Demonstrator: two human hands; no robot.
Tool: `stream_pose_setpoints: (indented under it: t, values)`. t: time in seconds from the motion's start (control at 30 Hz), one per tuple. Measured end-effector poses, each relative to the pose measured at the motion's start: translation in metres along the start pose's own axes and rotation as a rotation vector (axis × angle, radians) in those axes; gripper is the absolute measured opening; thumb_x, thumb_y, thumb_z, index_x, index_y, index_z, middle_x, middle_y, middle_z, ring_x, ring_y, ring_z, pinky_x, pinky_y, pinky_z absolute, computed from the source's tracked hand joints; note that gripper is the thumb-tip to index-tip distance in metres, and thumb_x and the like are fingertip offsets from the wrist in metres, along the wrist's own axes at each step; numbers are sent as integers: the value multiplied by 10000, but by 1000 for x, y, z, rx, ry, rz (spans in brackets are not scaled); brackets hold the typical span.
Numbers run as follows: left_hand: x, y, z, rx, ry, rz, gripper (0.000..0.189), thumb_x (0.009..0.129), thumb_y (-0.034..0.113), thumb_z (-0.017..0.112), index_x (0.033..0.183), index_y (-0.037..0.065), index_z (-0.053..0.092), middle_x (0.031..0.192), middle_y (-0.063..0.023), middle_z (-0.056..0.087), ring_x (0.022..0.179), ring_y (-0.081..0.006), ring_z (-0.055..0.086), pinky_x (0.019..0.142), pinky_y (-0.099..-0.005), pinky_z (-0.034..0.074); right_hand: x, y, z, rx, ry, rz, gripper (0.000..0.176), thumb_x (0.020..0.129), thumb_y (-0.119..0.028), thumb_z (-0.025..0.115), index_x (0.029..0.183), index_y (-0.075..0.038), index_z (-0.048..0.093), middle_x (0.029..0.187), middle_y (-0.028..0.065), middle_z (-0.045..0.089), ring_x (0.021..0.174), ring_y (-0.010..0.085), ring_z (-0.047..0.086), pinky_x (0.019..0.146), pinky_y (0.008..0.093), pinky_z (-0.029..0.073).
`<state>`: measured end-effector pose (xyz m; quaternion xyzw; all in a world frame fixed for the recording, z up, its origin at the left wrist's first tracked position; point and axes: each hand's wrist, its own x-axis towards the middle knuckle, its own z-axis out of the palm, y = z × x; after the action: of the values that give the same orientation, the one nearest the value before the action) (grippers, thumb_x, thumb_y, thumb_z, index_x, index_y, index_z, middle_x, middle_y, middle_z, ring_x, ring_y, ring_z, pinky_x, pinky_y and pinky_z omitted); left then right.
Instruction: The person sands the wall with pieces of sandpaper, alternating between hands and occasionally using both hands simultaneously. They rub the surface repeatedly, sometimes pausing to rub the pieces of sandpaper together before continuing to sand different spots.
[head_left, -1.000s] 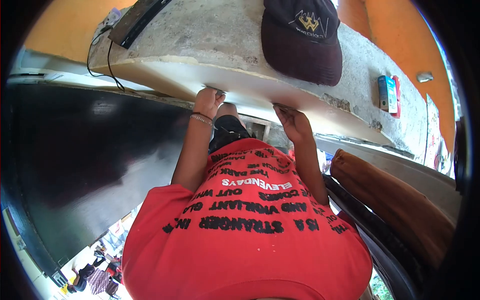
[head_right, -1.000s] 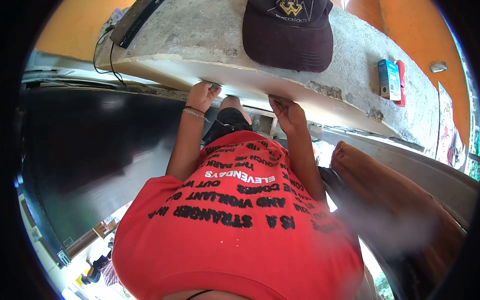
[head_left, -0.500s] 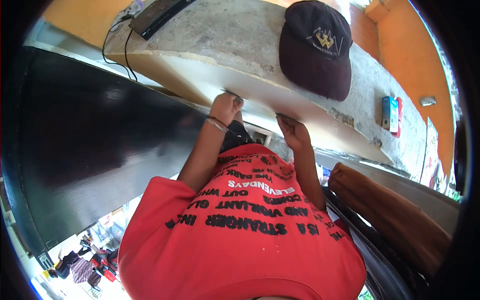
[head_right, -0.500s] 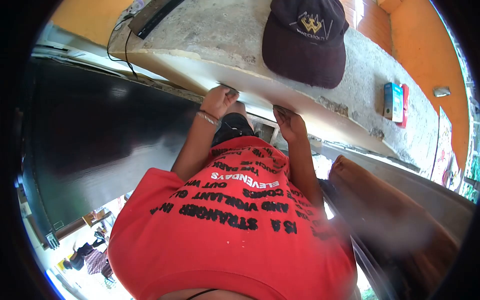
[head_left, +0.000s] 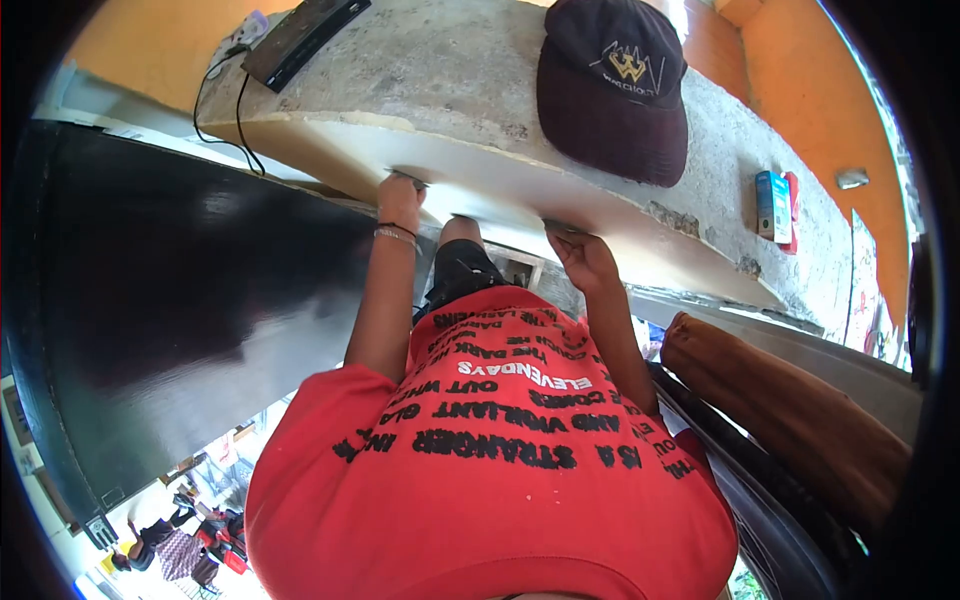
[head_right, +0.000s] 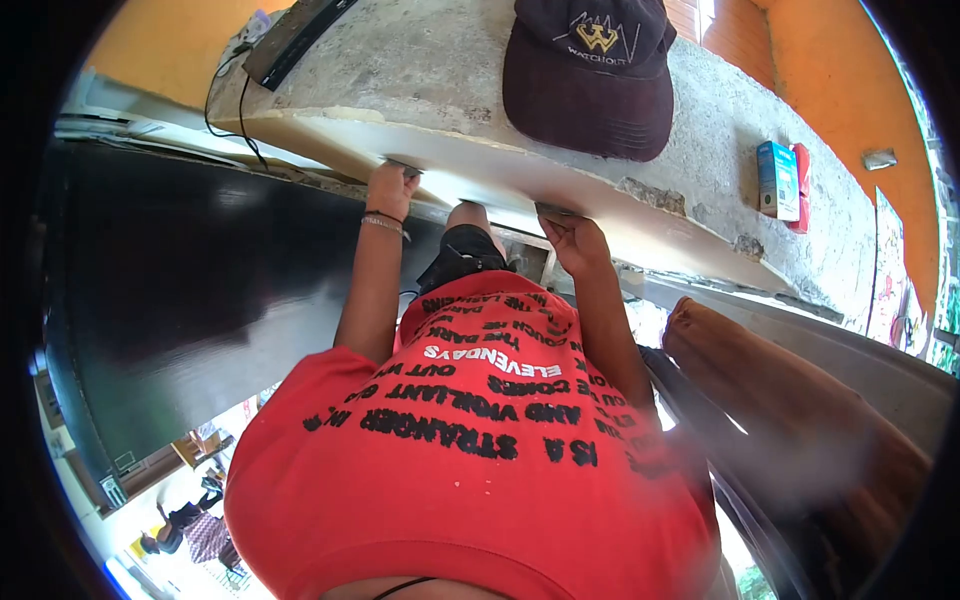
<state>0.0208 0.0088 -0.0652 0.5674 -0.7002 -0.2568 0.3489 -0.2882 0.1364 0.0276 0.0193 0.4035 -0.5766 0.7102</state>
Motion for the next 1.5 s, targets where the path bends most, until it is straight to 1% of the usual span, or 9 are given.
stream_pose_setpoints:
  t: [0.1, 0.23, 0.4, 0.77, 0.83, 0.93, 1.13, 1.3, 1.5]
  values:
    - [8, 61, -35, -561, 321, -322, 112, 708, 77, 584, 799, 14, 578, 823, -148, 566, 777, -262, 553, 685, -339, 467, -2, -5, 7, 51, -54, 50, 266, 841, 6, 312, 1086, 48, 405, 1067, 184, 502, 997, 283, 511, 903, 383, 431]
    - [8, 114, -55, -1062, 430, -672, 127, 707, 91, 598, 798, 5, 576, 823, -140, 560, 780, -259, 545, 693, -333, 462, -20, -11, 24, 17, -79, 51, 264, 846, -15, 309, 1079, 66, 404, 1062, 202, 503, 998, 293, 510, 909, 396, 424]
    - [14, 122, -61, -745, 404, -612, 144, 814, 67, 427, 928, 18, 500, 826, -50, 515, 747, -150, 505, 659, -277, 447, -8, -6, 22, 13, -98, 79, 260, 841, -17, 339, 1073, 73, 414, 1136, 228, 472, 1053, 314, 489, 924, 376, 422]
    - [27, 140, -83, -185, 752, -161, 148, 796, 35, 360, 830, -51, 476, 658, -80, 463, 588, -149, 394, 598, -293, 386, -37, -19, 52, 29, -128, 104, 238, 845, -23, 310, 1042, 69, 409, 1078, 220, 494, 1002, 314, 513, 889, 398, 441]
    - [30, 152, -91, -139, 652, -292, 439, 835, 55, 347, 1243, -97, 287, 1098, -289, 482, 1011, -355, 495, 855, -331, 365, -23, -11, 34, -4, -138, 119, 258, 842, -25, 326, 1067, 77, 401, 1107, 222, 481, 1035, 308, 497, 904, 383, 433]
    - [14, 212, -88, -62, 605, -277, 439, 827, 25, 340, 1235, -120, 269, 1163, -322, 409, 1086, -374, 434, 906, -352, 331, -24, -13, 36, -54, -136, 117, 285, 838, -28, 343, 1092, 92, 388, 1136, 228, 469, 1081, 304, 472, 925, 370, 419]
    - [35, 199, -107, 70, 790, -105, 443, 821, 11, 340, 1233, -131, 258, 1205, -323, 362, 1140, -385, 366, 932, -351, 313, -37, -19, 43, -7, -155, 80, 277, 851, -40, 307, 1085, 84, 385, 1083, 224, 499, 1040, 306, 500, 881, 376, 452]
    - [6, 208, -74, 73, 691, 69, 454, 818, -17, 335, 1262, -80, 265, 1283, -274, 296, 1205, -348, 291, 973, -325, 281, -39, -15, 40, 17, -145, 101, 282, 851, -46, 300, 1084, 83, 395, 1076, 222, 511, 1032, 304, 507, 877, 379, 453]
    - [24, 206, -92, -23, 726, -33, 450, 815, -37, 328, 1255, -99, 258, 1306, -268, 259, 1223, -337, 266, 994, -339, 263, -46, -19, 38, 14, -159, 69, 283, 849, -57, 300, 1067, 89, 407, 1074, 227, 513, 1033, 300, 509, 868, 371, 456]
